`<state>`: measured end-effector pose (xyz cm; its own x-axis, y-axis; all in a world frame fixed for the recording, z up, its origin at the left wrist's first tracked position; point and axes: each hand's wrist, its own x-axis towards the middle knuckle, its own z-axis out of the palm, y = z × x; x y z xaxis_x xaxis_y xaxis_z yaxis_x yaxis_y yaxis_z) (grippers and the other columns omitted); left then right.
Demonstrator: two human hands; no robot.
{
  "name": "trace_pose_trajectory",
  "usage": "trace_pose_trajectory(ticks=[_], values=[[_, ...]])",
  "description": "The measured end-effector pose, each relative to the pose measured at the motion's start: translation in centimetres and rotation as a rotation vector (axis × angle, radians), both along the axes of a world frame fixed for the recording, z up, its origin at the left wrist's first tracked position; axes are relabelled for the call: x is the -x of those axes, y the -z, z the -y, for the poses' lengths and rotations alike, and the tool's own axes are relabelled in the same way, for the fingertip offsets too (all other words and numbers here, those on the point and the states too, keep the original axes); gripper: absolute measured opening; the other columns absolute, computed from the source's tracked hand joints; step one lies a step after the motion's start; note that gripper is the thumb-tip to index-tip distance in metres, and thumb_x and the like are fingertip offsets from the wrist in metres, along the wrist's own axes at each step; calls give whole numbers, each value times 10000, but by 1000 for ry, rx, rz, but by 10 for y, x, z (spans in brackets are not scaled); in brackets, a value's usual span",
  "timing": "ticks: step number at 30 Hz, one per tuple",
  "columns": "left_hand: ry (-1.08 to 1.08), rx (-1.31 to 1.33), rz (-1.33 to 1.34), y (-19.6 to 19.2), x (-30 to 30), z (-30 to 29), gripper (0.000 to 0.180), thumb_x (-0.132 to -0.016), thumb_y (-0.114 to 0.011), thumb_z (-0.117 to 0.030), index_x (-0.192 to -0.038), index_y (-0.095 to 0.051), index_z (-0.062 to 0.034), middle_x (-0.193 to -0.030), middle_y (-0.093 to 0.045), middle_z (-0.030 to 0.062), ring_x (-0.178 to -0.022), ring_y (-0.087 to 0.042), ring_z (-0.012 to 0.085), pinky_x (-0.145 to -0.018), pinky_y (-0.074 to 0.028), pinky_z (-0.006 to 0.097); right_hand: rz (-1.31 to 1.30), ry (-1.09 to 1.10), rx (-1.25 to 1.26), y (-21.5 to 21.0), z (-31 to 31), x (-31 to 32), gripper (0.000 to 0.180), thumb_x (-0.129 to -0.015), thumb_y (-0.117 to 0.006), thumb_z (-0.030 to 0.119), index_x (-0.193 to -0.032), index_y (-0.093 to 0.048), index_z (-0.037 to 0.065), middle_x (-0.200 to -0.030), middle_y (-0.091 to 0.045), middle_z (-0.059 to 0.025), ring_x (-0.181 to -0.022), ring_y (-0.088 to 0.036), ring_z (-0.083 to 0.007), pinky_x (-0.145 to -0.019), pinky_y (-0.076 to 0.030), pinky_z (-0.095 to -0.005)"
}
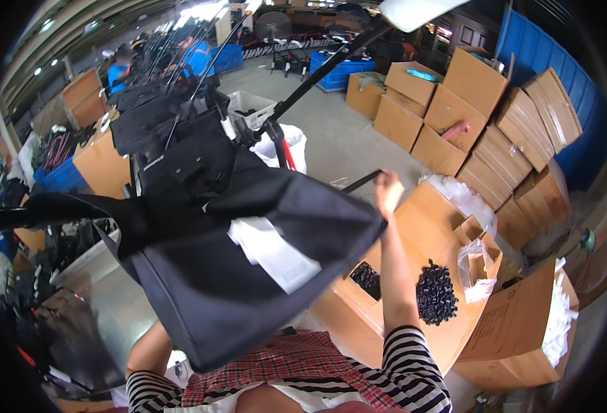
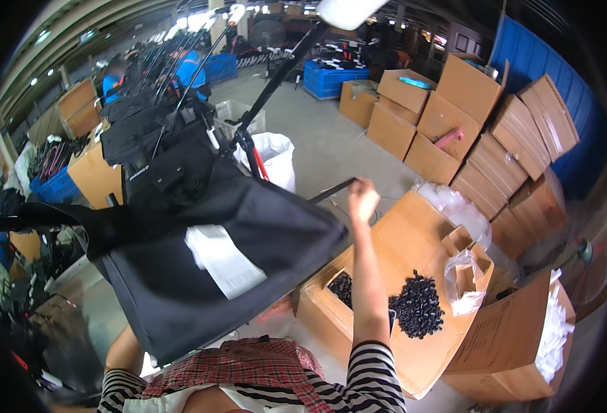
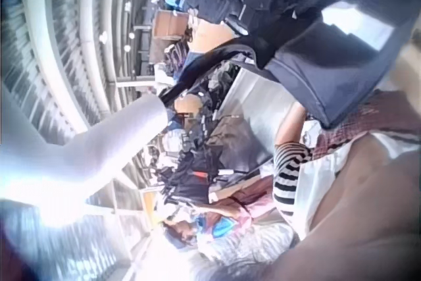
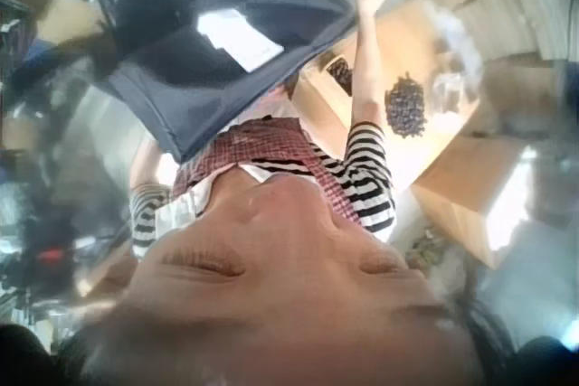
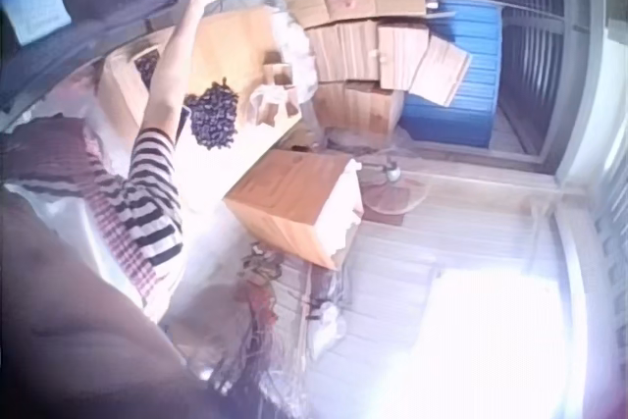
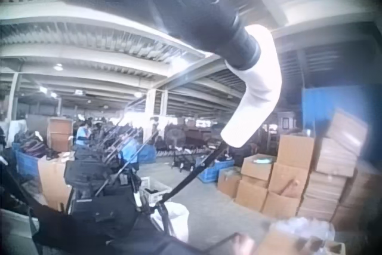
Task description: The person uses a green electric screwdriver to attach black plastic fasteners to a black fabric bag mounted on a metal frame. The person repeatedly picks fasteners from a cardboard box, aligns them with holes in the bag, and drives them in with the tool. The person adjusts the bag and frame as needed to access different attachment points.
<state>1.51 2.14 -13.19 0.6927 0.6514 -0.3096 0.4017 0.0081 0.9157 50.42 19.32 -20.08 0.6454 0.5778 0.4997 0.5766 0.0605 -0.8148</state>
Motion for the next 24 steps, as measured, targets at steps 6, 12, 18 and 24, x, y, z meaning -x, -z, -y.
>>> trace_pose_trajectory(ticks=[6,12,18,24], values=[[-171,176,-210,98,40,86,618,-967,-641,-308,-1453,-412,-1,-1337,-536,183,-1147,-526,254,-996,-393,345,447,-456,970,120,-73,-64,739,-897,-659,530,-1459,-471,88,-1410,-553,-221,-1230,-604,-335,-1034,-489,-427],[-583,341,-124,106,72,164,725,-956,-647,-313,-1535,-325,-18,-1474,-486,200,-1343,-478,300,-1144,-346,378,-989,-1118,498,52,-122,161,701,-964,-426,692,-1273,-562,77,-1094,-629,-159,-941,-669,-254,-768,-563,-402],[-731,160,-187,172,121,223,771,-961,-653,-345,-1571,-274,-66,-1443,-507,157,-1288,-505,240,-1092,-388,346,-452,-1019,573,84,-86,344,725,-955,-365,742,-995,-597,56,-809,-575,-81,-711,-639,-219,-621,-536,-378],[-708,137,-167,218,151,197,766,-965,-652,-351,-1575,-274,-85,-1430,-513,151,-1270,-512,228,-1077,-396,336,-669,-1716,679,53,16,566,836,-960,-343,751,-1174,-608,-12,-947,-644,-124,-765,-685,-217,-693,-556,-357]])
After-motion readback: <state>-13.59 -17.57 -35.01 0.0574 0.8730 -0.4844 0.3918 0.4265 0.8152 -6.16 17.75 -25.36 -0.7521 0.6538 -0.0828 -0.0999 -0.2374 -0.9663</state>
